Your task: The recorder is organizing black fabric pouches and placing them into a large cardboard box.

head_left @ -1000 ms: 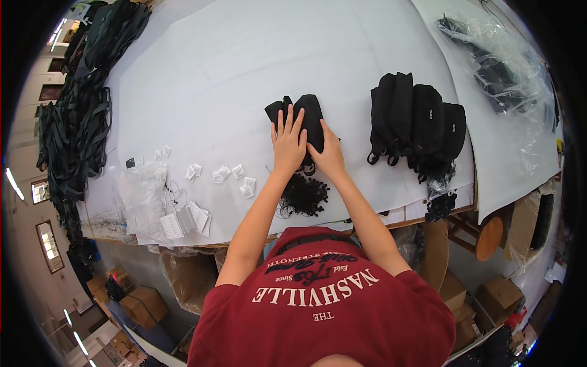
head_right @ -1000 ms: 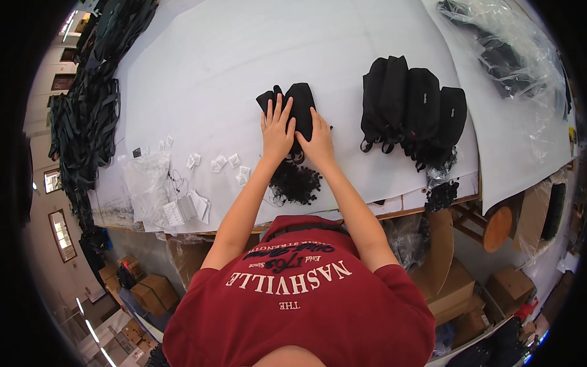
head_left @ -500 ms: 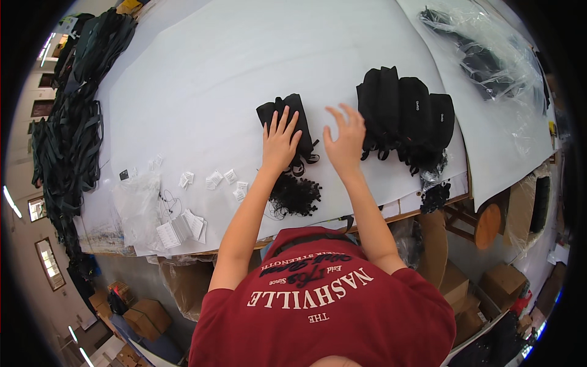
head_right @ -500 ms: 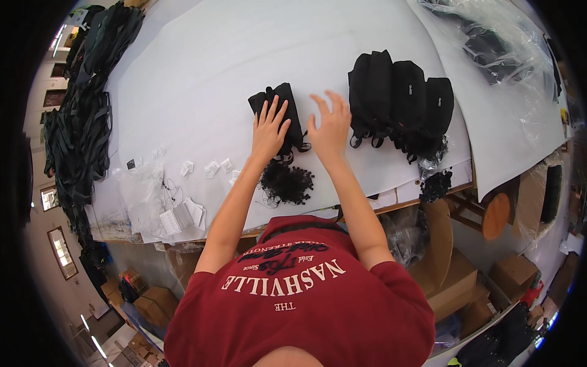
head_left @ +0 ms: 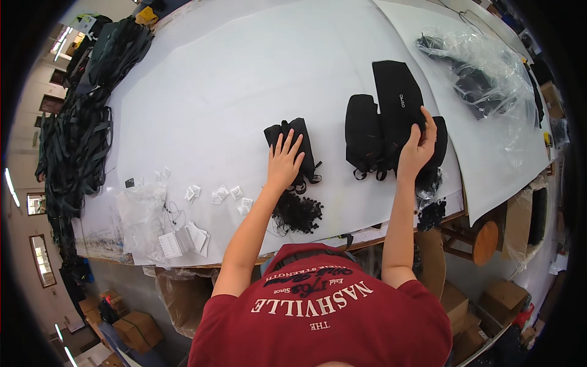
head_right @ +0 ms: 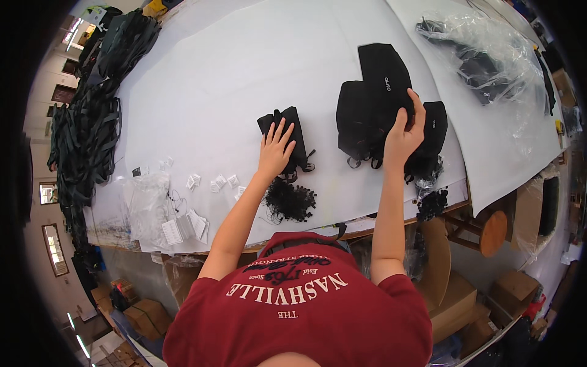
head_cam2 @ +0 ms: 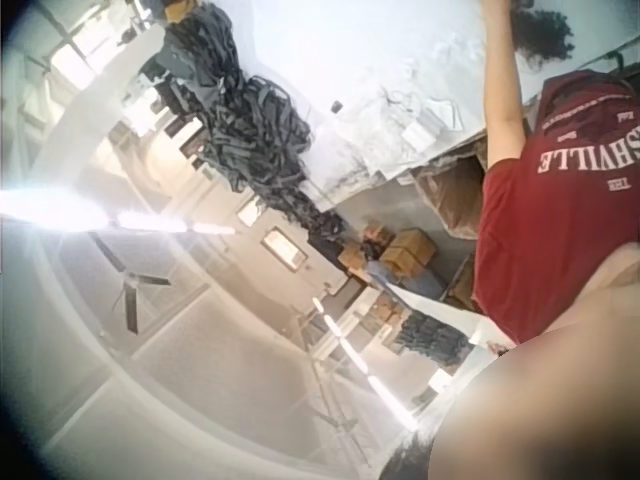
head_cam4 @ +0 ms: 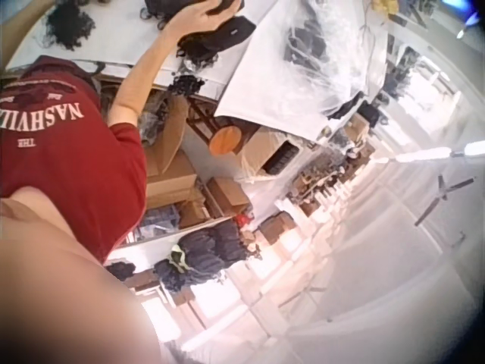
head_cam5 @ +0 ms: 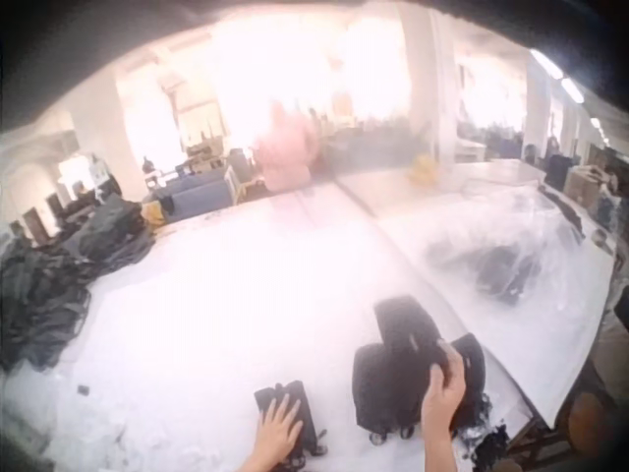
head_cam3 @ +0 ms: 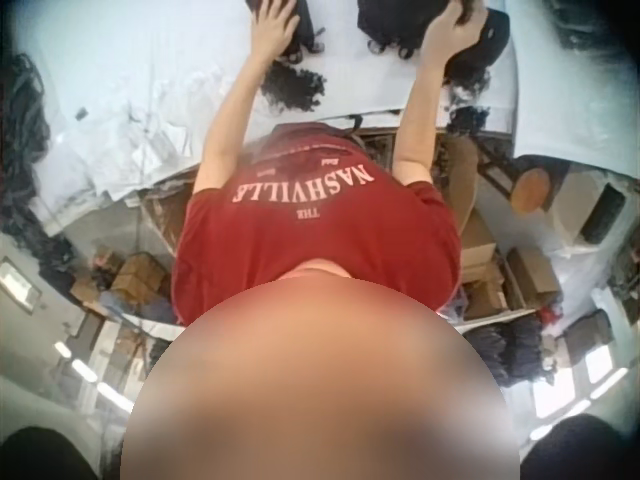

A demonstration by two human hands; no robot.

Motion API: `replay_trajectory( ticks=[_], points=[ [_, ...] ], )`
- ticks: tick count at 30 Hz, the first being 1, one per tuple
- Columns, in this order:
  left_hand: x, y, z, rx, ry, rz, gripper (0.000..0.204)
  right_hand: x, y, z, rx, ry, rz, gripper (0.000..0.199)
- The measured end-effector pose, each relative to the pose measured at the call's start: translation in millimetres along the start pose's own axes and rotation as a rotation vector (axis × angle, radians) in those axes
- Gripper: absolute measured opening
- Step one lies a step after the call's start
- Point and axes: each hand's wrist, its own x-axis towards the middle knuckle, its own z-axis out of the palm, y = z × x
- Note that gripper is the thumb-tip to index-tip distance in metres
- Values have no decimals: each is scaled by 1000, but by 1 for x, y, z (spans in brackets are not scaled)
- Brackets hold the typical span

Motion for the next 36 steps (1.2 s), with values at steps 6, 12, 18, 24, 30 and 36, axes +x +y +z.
replay_trajectory(
  ticks=[6,12,18,24,30,36],
  points=[
    [5,2,1,-36,17,8,46,-93,33,76,822,-486,1074,44],
    [6,0,-1,-33,24,-3,42,-162,94,113,738,-552,1014,49],
    [-4,-10,-4,-52,54,-23,48,-155,80,124,727,-507,1319,51],
    [-10,-16,4,-157,317,-244,85,-153,71,129,557,-473,1273,42],
    [-4,-26,-6,-633,212,-391,92,-162,65,113,-171,-833,547,49],
    [5,-20,-10,-557,178,-376,85,-180,60,111,-4,-884,353,73]
  ],
)
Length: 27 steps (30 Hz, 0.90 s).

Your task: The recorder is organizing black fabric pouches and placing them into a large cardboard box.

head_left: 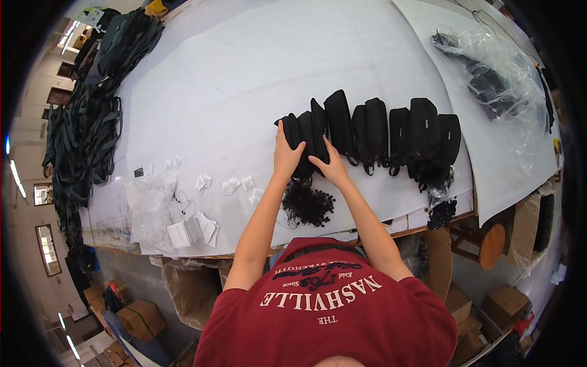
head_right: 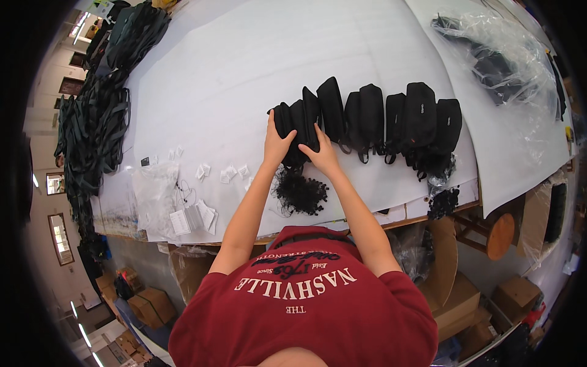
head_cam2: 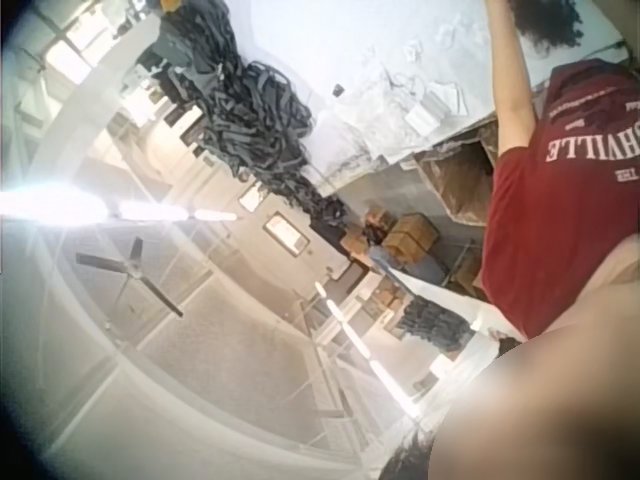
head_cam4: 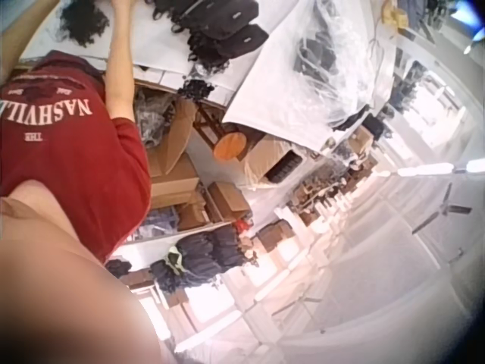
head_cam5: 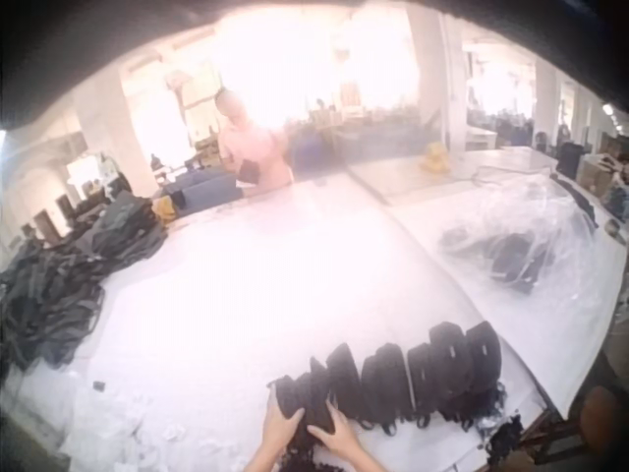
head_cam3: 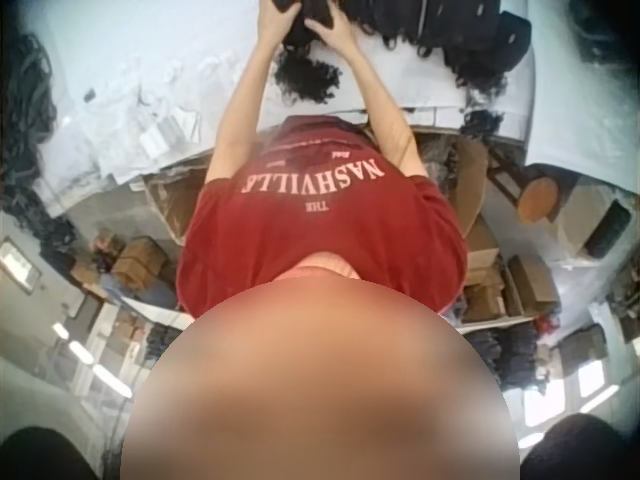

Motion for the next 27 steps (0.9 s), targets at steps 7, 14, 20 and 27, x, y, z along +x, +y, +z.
replay_trajectory(
  ticks=[7,14,20,27],
  points=[
    [25,-2,-24,101,48,-47,72,26,-9,39,507,-160,97,71],
    [23,-18,-20,311,125,-53,64,6,-5,28,256,-139,108,63],
    [26,-12,-2,497,186,151,68,3,-43,29,-238,-27,72,67],
    [24,-5,6,629,63,129,56,19,-35,6,-438,-260,128,69]
  ],
)
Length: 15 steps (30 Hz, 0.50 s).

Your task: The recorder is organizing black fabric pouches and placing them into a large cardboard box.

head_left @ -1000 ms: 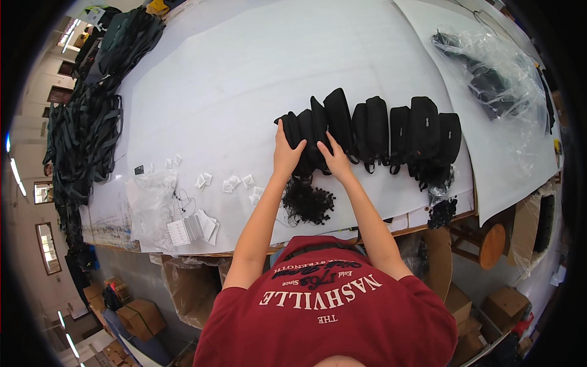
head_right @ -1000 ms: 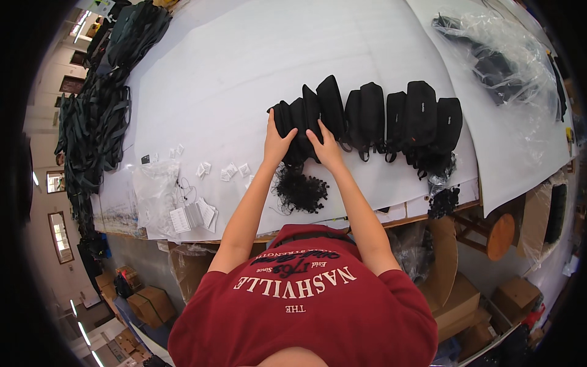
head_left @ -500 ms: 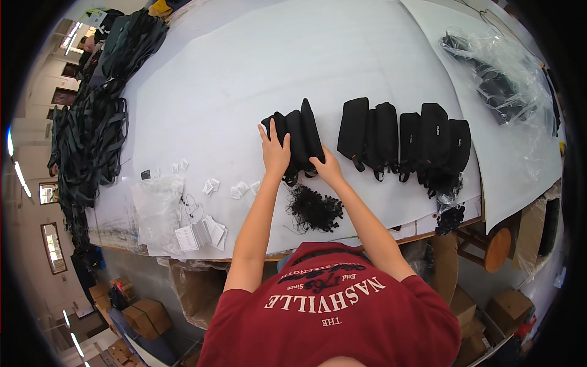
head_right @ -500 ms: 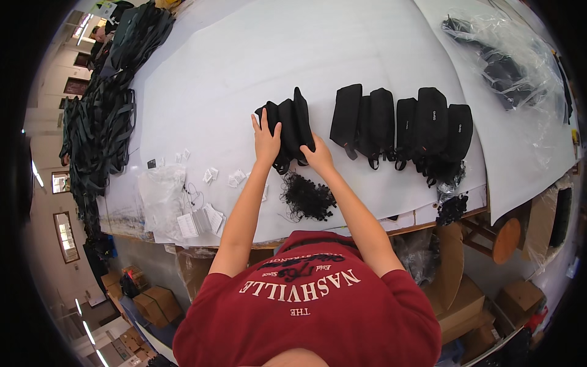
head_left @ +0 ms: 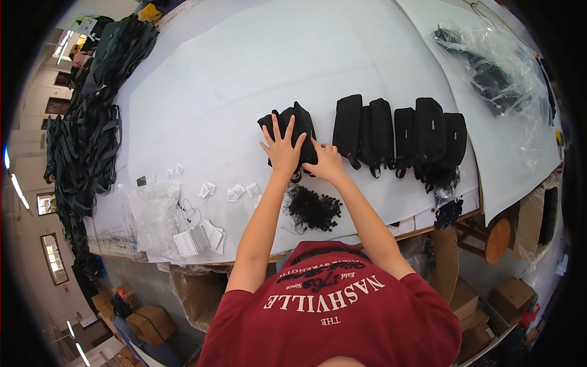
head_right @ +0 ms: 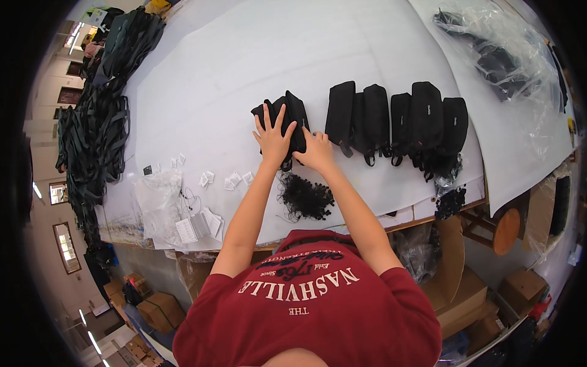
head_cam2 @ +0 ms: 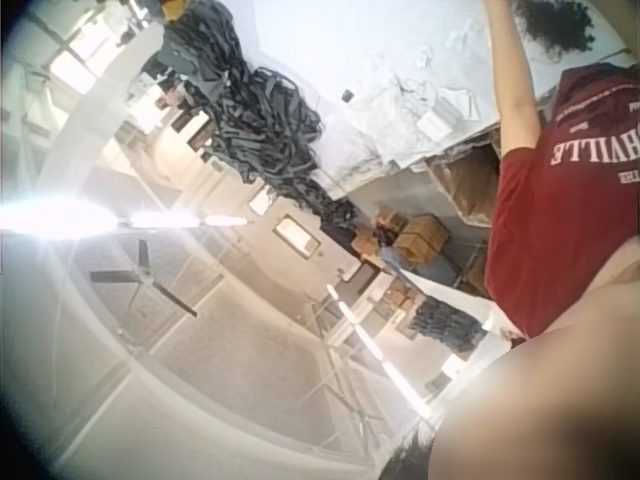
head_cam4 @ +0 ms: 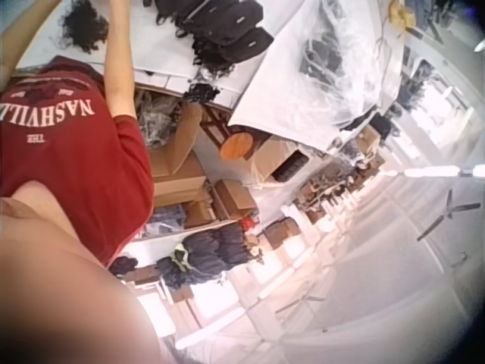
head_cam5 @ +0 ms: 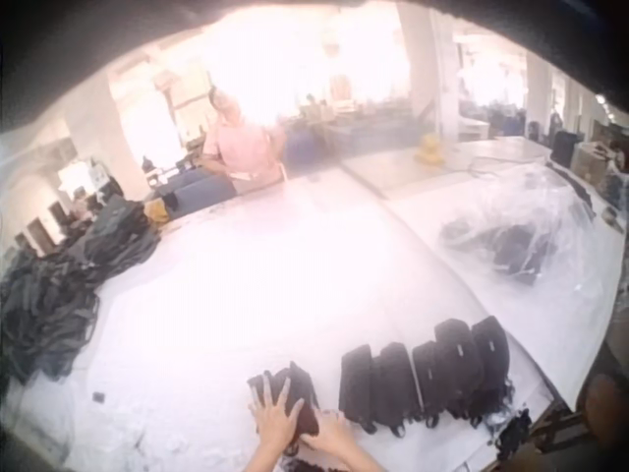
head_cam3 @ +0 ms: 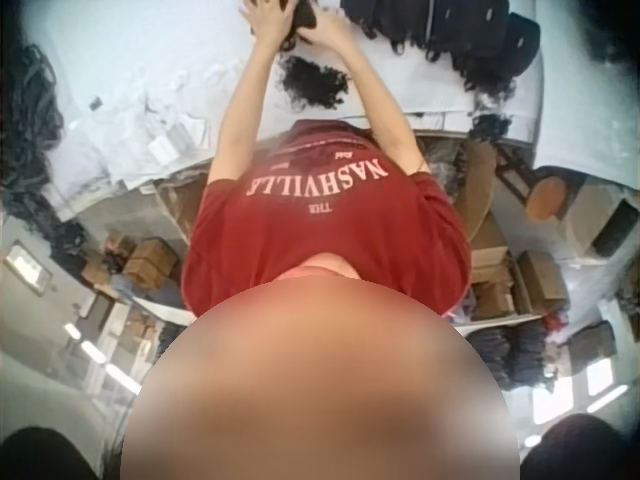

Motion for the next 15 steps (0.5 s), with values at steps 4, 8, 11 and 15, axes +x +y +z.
replay_trajectory(
  ticks=[4,8,11,15],
  points=[
    [-1,-2,-1,16,-2,-16,57,-12,17,-32,-91,729,-24,68],
    [-1,-1,3,-11,44,8,57,-8,43,-39,-43,597,88,59],
    [-2,-2,3,11,36,-3,56,2,51,-37,66,628,44,52],
    [0,3,2,-26,54,22,54,24,59,-29,535,757,-62,47]
  ],
)
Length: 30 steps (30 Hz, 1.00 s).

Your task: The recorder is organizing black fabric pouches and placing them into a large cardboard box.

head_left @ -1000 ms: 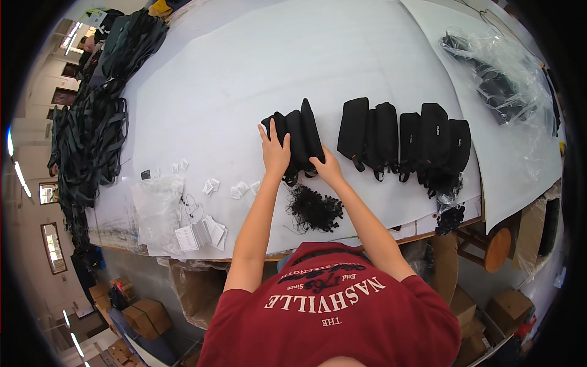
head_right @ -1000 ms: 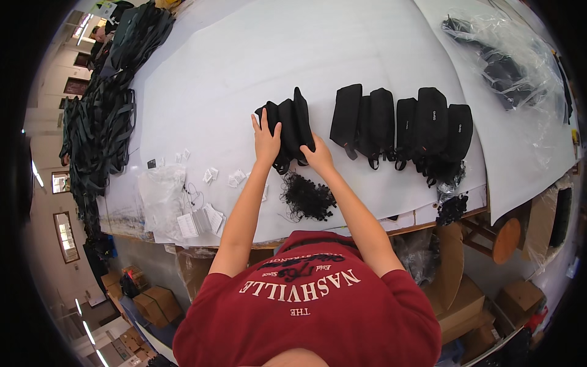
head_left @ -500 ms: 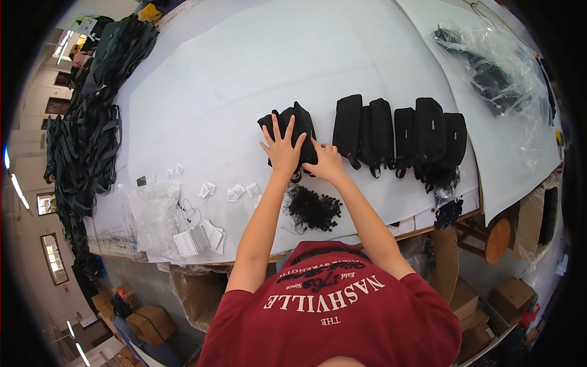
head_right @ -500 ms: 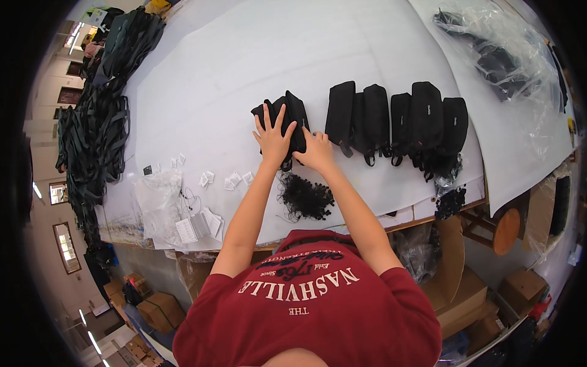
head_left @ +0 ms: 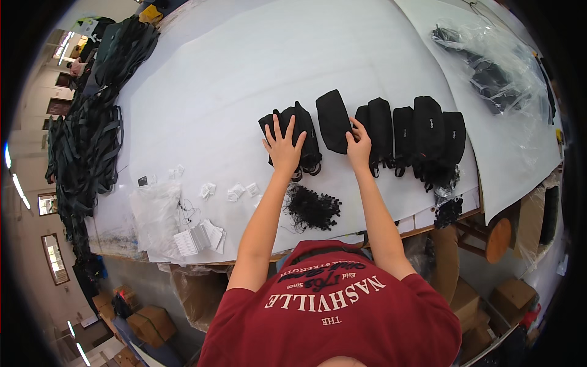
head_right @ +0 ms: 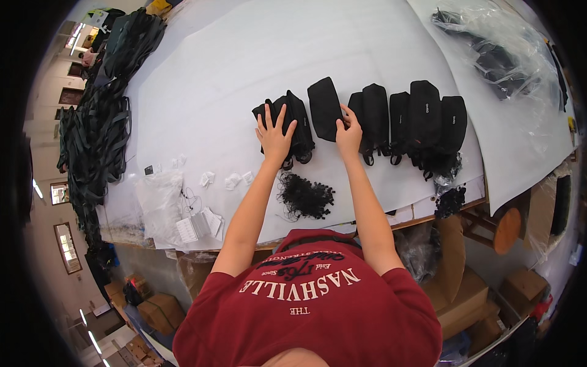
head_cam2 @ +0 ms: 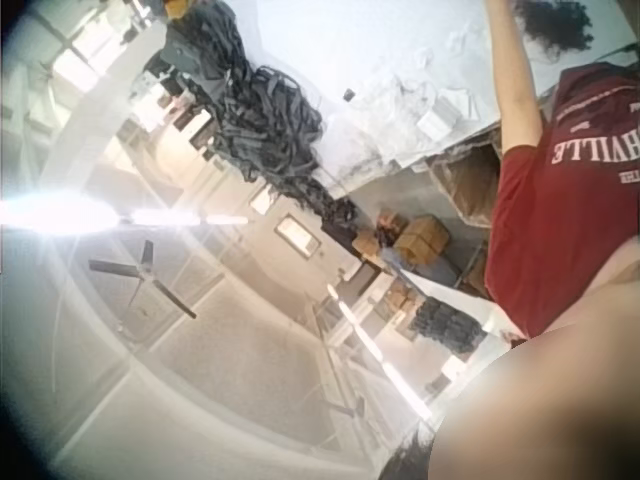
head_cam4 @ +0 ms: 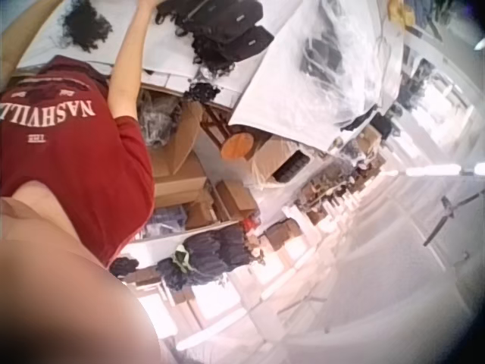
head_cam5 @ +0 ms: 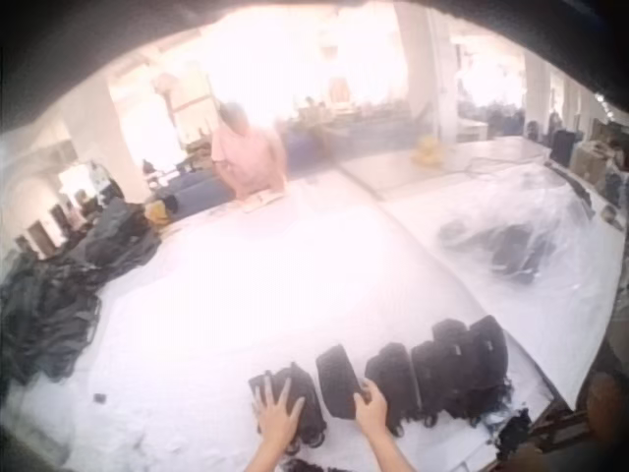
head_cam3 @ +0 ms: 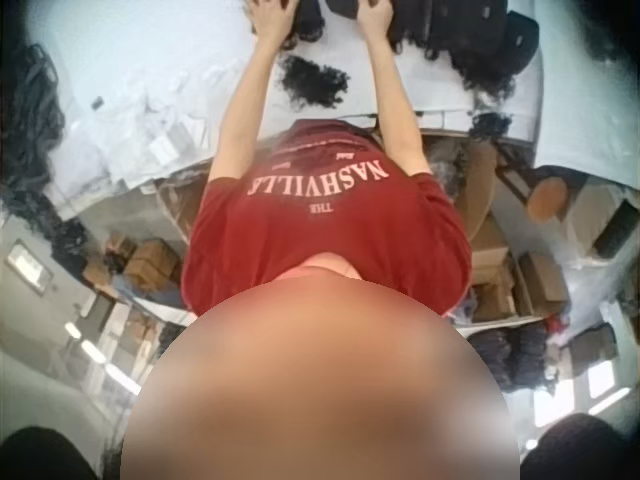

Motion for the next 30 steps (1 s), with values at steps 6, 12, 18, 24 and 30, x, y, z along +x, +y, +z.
replay_trajectory(
  ticks=[6,12,18,24,30],
  points=[
    [1,-2,2,10,1,28,55,-10,14,34,90,-470,268,51],
    [8,28,-5,-53,-145,-138,80,-5,17,35,-132,-465,164,44],
    [3,26,5,-2,-136,-82,87,5,6,38,462,-477,259,39],
    [0,14,9,64,-125,-96,86,-5,-27,5,-346,-207,-57,49],
    [2,19,10,35,-109,-76,85,-18,-5,-39,-756,-39,-133,61]
  ],
)
